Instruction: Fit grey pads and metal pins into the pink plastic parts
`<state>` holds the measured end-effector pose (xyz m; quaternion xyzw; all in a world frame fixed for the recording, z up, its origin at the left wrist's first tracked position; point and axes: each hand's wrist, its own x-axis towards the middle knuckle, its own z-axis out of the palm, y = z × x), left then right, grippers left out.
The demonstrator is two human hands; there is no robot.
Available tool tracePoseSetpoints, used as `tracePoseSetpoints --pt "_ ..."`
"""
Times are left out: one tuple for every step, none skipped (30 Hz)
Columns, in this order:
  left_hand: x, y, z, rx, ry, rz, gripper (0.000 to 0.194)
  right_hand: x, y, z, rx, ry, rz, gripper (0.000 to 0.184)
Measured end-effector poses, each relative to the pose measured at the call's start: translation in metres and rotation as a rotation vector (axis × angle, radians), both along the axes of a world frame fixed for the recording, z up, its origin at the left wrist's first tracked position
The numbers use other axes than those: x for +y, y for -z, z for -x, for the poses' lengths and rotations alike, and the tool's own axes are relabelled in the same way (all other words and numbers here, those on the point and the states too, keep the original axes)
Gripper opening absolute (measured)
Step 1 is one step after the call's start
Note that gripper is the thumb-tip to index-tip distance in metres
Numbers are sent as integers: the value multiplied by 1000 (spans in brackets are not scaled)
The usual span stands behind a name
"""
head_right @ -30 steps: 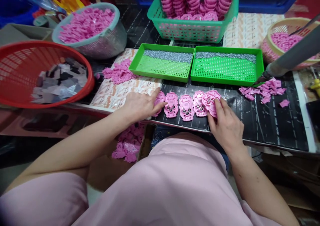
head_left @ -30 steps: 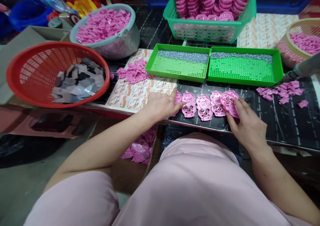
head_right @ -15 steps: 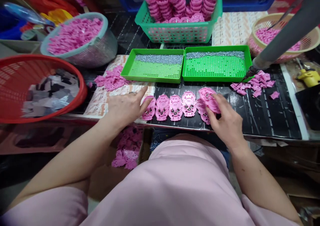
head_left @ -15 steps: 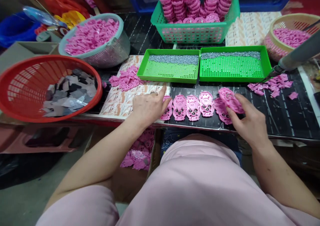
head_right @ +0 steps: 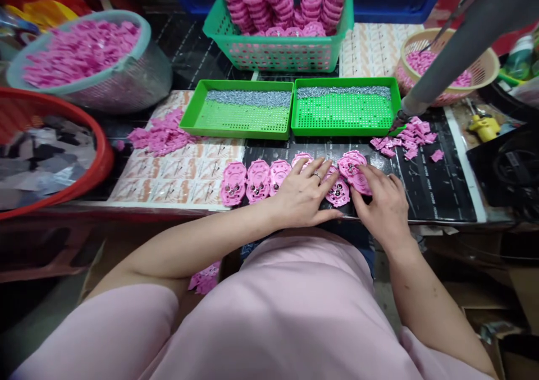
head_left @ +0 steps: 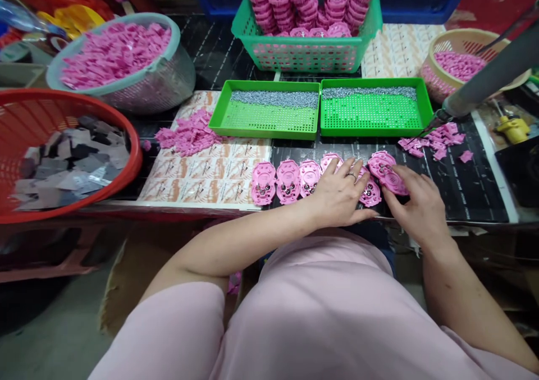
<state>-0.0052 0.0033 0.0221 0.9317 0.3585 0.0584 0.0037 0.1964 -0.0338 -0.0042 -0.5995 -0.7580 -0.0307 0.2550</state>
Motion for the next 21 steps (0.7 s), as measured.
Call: tracePoseSetpoints --pt "0 0 -5 17 -5 17 82 0 -2 -2 41 1 -6 41" --pt "0 1 -9 30 -11 29 81 -1 -3 -5 85 5 -12 41" --pt "1 1 -12 39 -16 38 79 -1 -5 -9 124 18 -22 41" --pt "2 1 -13 46 -16 44 76 -1 -6 -14 150 38 -29 41" --pt "4 1 -14 51 -11 49 73 -2 -7 -19 161 63 -36 41" --pt "6 1 -13 53 -4 53 70 -2 -7 -24 161 88 -43 41" --pt "9 1 -12 58 5 59 69 -2 -7 -29 155 111 -44 41" --pt "12 0 -11 67 13 69 68 -3 -7 -34 144 133 -43 41" --pt "14 -1 -10 78 21 80 67 -3 -7 -39 131 152 -38 41" --pt "17 -2 -8 91 27 93 66 -4 -6 -43 115 168 -27 41" --pt "20 -3 -8 104 32 106 67 -5 -5 -46 97 182 -20 40" --pt "22 -4 -8 112 36 117 67 -6 -4 -48 78 194 -11 39" --pt "24 -5 -9 113 44 126 68 -6 -4 -49 59 202 -4 38" --pt "25 -5 -11 107 55 132 70 -7 -4 -50 44 209 1 38" --pt "27 -5 -14 96 73 135 71 -8 -4 -50 34 216 4 37" --pt "28 -4 -18 84 92 136 72 -8 -4 -50 29 226 5 38" --pt "30 -4 -22 70 112 134 71 -9 -4 -51 25 235 8 39" --pt "32 -3 -27 60 132 131 69 -10 -5 -51 19 243 13 39" --pt "34 -3 -32 55 149 133 67 -11 -5 -53 7 245 21 40" --pt "37 -3 -37 56 162 141 65 -13 -5 -56 -7 243 33 40" --pt "40 -4 -41 69 175 159 64 -15 -4 -59 -23 236 46 40"
